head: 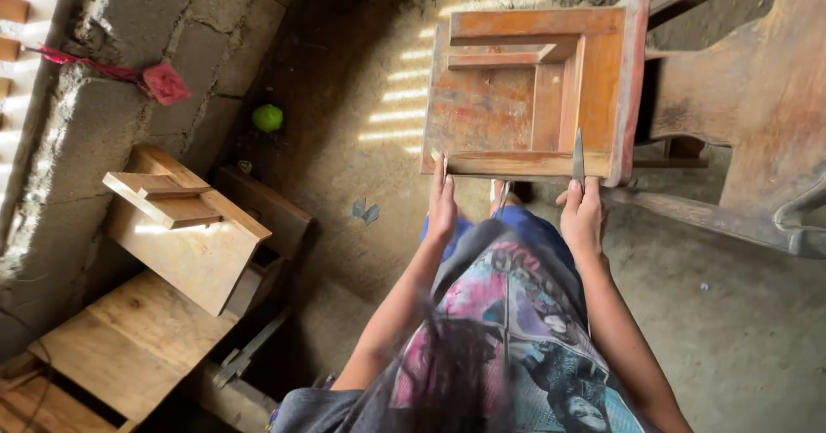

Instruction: Scraping old finish or residue from a wooden chair using a small hand tool

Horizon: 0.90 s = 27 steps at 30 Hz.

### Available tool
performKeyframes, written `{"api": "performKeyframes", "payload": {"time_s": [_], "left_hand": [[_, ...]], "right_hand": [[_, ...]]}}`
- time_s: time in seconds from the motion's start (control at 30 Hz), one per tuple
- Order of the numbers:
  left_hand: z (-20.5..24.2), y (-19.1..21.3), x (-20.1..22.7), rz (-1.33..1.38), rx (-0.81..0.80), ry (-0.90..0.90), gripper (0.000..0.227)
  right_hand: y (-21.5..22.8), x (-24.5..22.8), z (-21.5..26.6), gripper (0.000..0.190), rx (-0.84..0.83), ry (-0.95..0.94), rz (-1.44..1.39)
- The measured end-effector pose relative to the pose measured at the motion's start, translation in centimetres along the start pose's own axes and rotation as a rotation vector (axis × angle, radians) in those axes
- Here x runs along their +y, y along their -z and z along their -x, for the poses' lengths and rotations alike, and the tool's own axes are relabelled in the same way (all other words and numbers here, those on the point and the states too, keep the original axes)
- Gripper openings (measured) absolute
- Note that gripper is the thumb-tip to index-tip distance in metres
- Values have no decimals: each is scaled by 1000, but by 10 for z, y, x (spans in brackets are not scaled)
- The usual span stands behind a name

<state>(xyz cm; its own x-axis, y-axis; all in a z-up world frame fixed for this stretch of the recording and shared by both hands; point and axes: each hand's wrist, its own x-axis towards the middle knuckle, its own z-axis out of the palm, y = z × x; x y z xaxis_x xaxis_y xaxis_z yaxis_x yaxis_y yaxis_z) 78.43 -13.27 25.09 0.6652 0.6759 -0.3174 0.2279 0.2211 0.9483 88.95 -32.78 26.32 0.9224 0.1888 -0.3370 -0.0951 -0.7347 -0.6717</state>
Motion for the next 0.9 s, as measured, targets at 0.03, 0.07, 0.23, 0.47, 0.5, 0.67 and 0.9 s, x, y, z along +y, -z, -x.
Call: {"api": "performKeyframes", "payload": {"time_s": [0.03,0.07,0.23,0.47,0.5,0.67,0.9], "left_hand": [[-3,1,-11,119,28,97,44],[-5,3,-22,238,58,194,43],[-32,19,-6,41,60,151,41],[-66,31,-68,295,-94,526,42],[-73,30,-72,295,-85,539,42],[-86,12,-45,368,10,669,30],[-97,-14,-27,-132,50,555,66]], "right_hand": [[-1,5,-3,18,5,-24,37],[-3,10,-4,18,9,-49,74],[-7,13,9,22,116,-165,141],[-17,-2,5,32,206,-270,31],[-13,-9,3,32,195,-276,39],[-12,-16,-1,28,143,-199,66],[9,23,-52,50,539,143,326]]}}
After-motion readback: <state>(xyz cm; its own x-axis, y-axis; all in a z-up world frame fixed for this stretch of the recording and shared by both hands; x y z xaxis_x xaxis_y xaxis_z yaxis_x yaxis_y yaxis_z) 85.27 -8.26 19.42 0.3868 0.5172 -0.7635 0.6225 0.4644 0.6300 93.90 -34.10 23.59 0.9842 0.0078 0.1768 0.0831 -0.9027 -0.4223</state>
